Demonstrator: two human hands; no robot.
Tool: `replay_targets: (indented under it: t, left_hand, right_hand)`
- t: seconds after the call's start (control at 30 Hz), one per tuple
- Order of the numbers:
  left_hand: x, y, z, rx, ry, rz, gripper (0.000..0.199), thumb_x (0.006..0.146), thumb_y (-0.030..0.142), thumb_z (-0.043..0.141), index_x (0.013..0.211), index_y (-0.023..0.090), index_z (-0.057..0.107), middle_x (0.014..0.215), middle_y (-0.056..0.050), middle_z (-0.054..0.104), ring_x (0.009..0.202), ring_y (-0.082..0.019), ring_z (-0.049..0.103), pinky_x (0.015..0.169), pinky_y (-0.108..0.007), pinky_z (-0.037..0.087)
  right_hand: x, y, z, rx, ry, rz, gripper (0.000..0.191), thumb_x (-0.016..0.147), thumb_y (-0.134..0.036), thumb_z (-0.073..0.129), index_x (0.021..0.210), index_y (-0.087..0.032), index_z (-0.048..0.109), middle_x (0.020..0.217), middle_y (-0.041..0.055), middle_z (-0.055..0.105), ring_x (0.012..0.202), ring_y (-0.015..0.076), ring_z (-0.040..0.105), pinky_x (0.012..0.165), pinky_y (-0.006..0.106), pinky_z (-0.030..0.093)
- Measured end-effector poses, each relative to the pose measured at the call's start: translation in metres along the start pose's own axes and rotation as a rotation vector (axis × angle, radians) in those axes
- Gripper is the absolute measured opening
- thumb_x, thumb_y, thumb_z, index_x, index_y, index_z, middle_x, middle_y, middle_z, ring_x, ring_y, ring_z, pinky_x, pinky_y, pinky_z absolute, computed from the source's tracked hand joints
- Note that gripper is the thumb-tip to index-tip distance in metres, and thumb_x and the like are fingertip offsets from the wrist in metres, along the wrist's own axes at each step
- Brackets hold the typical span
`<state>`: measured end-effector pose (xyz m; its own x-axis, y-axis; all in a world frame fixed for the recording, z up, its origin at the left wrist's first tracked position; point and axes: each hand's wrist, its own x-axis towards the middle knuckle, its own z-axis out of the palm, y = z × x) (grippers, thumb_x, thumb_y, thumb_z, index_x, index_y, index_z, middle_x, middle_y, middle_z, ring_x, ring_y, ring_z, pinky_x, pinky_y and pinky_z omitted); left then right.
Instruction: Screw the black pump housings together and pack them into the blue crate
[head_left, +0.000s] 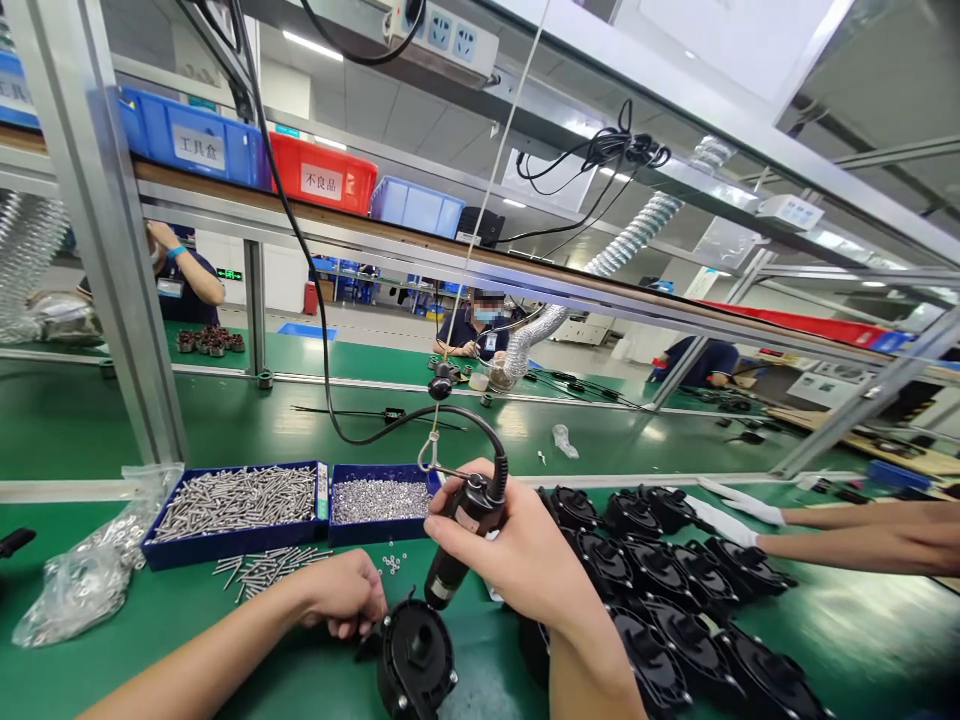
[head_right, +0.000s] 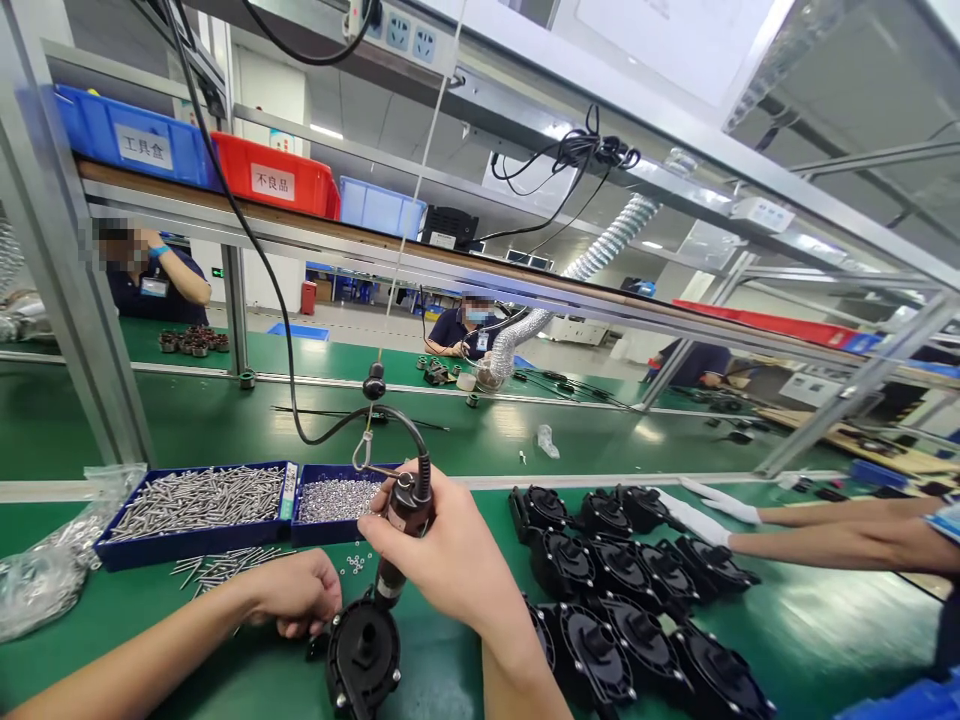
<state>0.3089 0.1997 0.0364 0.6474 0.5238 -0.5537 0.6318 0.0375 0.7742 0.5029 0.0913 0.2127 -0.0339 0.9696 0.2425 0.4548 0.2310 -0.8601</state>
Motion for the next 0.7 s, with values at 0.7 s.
replay_targets:
  t: [0.7]
  left_hand:
    - [-0.016,0.005,-0.001,-0.045,-0.193,0.02,0.067,0.039,0.068,0.098,0.06,0.023,0.052,0.049,0.006,0.051,0.041,-0.011,0.042,0.041,-0.026,0.025]
  right_hand:
    - [0.009,0.012,-0.009,0.18,-0.201,0.038,0.013,0.07,-0.014,0.076,0.081,-0.018,0.069,0.079,0.0007,0.07,0.067,0.0146,0.059,0.06,0.025,0.049]
